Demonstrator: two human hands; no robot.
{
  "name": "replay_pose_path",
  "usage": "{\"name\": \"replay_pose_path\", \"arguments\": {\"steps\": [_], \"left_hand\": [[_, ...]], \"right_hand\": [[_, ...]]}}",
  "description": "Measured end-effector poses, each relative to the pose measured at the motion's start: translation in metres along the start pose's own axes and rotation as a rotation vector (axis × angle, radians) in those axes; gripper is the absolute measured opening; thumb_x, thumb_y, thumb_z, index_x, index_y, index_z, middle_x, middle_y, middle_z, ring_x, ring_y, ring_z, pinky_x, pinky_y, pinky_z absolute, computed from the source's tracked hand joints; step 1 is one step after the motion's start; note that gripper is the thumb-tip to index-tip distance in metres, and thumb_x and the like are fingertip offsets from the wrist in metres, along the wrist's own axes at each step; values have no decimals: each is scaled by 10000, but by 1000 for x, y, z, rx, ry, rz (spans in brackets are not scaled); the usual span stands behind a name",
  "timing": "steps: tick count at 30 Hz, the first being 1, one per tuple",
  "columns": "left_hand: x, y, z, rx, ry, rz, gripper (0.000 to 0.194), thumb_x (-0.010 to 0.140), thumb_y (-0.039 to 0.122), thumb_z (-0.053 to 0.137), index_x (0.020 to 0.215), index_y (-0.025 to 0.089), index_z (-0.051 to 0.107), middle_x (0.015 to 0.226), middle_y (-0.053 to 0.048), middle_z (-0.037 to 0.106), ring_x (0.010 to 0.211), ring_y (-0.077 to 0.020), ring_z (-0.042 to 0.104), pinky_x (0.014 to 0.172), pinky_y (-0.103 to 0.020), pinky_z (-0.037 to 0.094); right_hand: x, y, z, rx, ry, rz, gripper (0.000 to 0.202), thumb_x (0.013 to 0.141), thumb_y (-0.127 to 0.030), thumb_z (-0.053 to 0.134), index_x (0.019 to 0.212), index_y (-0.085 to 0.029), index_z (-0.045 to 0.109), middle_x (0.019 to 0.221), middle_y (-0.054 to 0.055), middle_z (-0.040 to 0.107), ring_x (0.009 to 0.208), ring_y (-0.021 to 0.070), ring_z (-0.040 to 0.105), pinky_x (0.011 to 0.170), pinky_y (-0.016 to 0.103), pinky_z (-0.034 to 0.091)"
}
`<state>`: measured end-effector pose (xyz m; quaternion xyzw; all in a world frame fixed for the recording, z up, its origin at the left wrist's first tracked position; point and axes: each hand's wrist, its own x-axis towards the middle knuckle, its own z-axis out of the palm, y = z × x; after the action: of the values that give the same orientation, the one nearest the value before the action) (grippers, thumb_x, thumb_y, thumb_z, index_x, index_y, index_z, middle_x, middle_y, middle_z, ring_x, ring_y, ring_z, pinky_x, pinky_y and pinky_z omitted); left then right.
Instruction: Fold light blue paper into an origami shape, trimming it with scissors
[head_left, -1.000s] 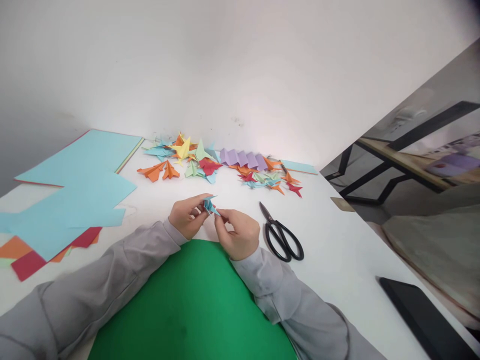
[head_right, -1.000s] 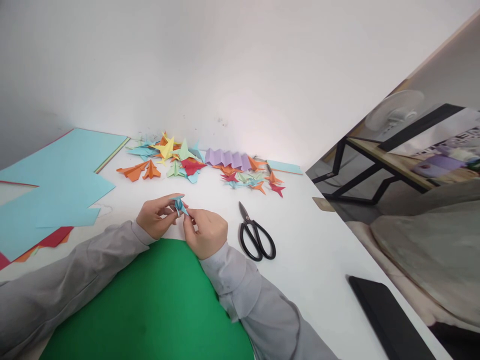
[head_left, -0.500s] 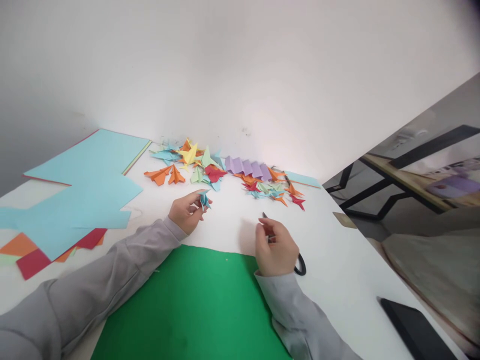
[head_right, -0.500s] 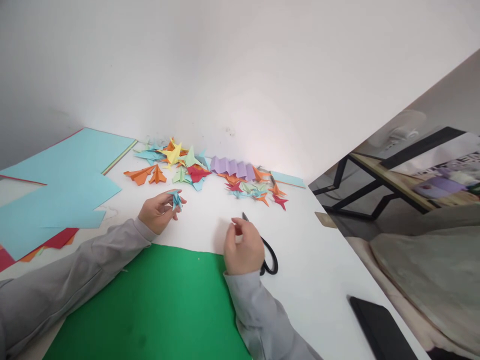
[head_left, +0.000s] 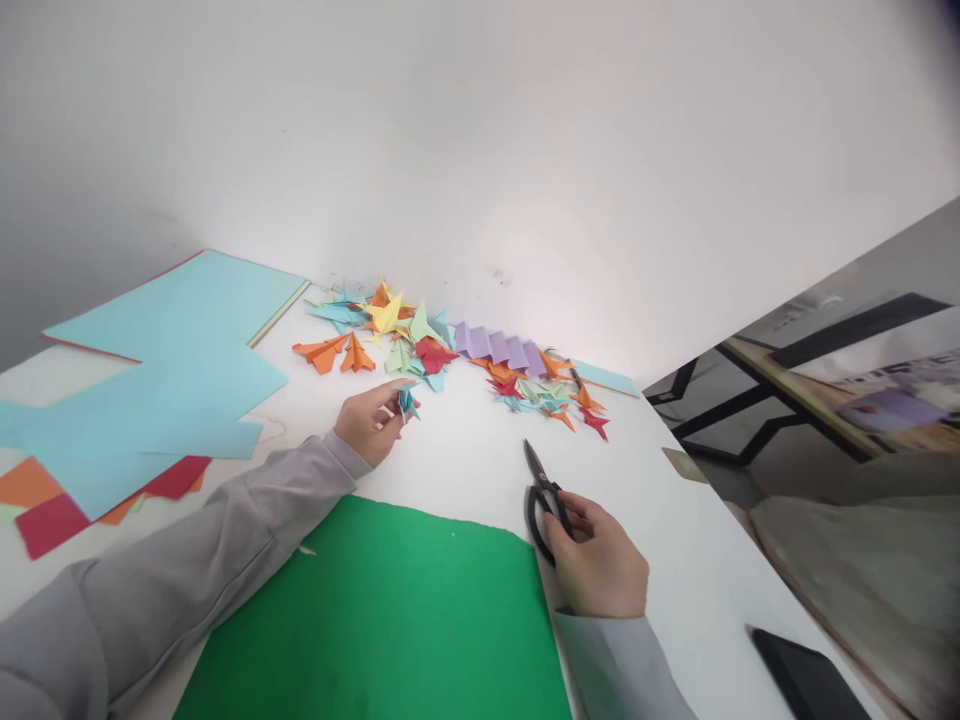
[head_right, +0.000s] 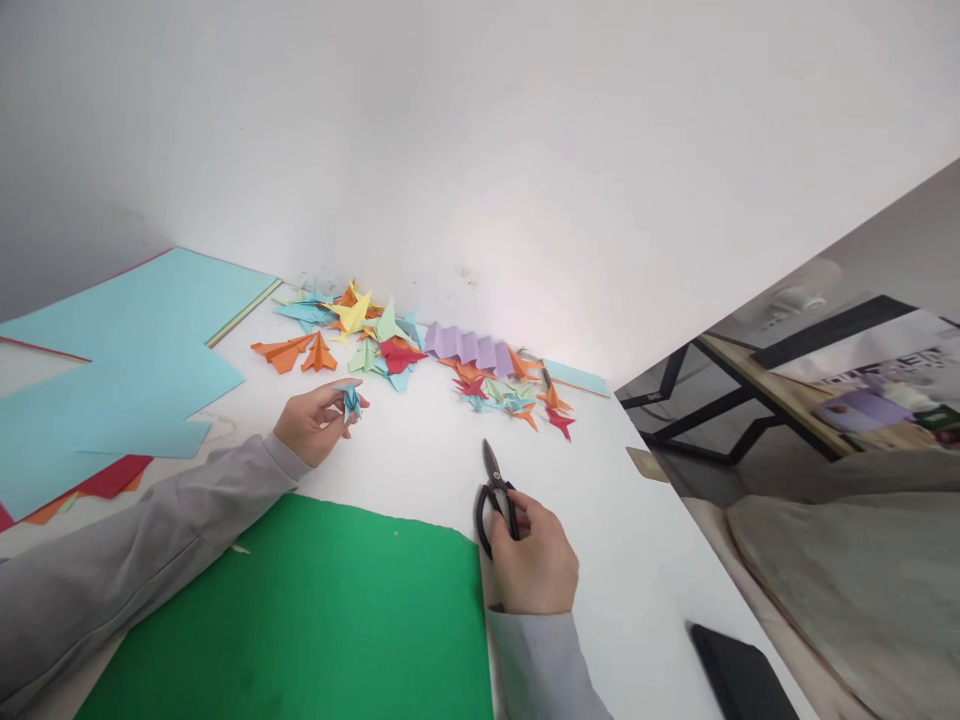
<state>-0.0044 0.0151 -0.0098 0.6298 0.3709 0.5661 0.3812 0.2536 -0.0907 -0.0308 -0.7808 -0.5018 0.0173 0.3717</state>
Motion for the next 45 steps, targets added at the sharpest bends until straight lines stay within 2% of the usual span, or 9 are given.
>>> {"name": "replay_pose_path", "arguments": {"steps": [4, 7, 13, 18, 23, 27, 32, 39, 45], "left_hand": [[-1, 0, 0, 18, -14, 26, 408, 655, 130, 554, 1059, 120, 610, 804, -75, 659, 591, -99, 534, 415, -181, 513], [0, -3, -1, 36, -16, 42, 403, 663, 132, 552, 1062, 125, 609, 803, -72, 654, 608, -103, 542, 419, -173, 507], [1, -4, 0, 21, -3, 3, 405, 658, 148, 556, 1059, 113, 601, 807, -75, 650, 614, -112, 538, 406, -194, 516], [-1, -2, 0, 41, -9, 17, 401, 668, 155, 546, 1062, 104, 596, 819, -84, 656, 616, -117, 545, 421, -210, 527], [0, -1, 0, 103, -17, 73, 379, 699, 153, 517, 1066, 91, 586, 815, -94, 661, 609, -112, 547, 422, -199, 519], [-2, 1, 1, 171, -22, 145, 353, 713, 135, 506, 1054, 103, 589, 818, -91, 674, 639, -114, 579, 451, -184, 520], [-4, 3, 1, 227, -40, 228, 351, 725, 125, 490, 1065, 99, 574, 860, -104, 682, 649, -112, 602, 498, -198, 535], [-6, 5, 0, 263, -54, 281, 341, 733, 110, 484, 1063, 94, 565, 846, -100, 678, 634, -103, 599, 508, -197, 531], [-10, 8, 4, 310, -97, 373, 381, 713, 51, 488, 1081, 111, 563, 804, -72, 664, 636, -100, 598, 493, -174, 506]], "right_hand": [[-1, -23, 1, 465, 21, 192, 429, 522, -341, 745, 893, -146, 653, 823, 101, 693, 682, 221, 636, 657, 385, 532], [-2, -46, -5, 959, -131, 435, 450, 487, -271, 793, 895, -160, 639, 799, 59, 685, 699, 190, 649, 599, 315, 553], [-15, -85, -20, 1534, -949, 747, 399, 523, -180, 773, 903, -233, 663, 790, -14, 633, 649, 37, 577, 579, 84, 505], [-24, -100, -6, 1598, -1237, 641, 435, 616, -275, 737, 1035, -266, 623, 770, -20, 593, 497, 8, 412, 374, 18, 376], [-32, -94, 18, 1644, -1230, 522, 350, 707, -423, 669, 1019, -273, 611, 591, -76, 511, 322, -13, 205, 247, 52, 245], [-40, -92, 20, 1556, -1331, 515, 443, 780, -576, 497, 1117, -290, 513, 595, -54, 594, 223, -4, 222, 200, 109, 233], [-50, -105, 11, 1518, -1071, 333, 660, 689, -758, 380, 1096, -247, 476, 586, -15, 559, 346, 72, 404, 296, 178, 342], [-52, -102, 9, 1385, -1063, 272, 517, 771, -626, 439, 1103, -232, 473, 687, -10, 488, 470, 106, 482, 343, 215, 409], [-51, -98, 1, 1176, -1039, 277, 519, 815, -568, 417, 1169, -189, 437, 669, -11, 511, 420, 89, 492, 320, 179, 349]]}}
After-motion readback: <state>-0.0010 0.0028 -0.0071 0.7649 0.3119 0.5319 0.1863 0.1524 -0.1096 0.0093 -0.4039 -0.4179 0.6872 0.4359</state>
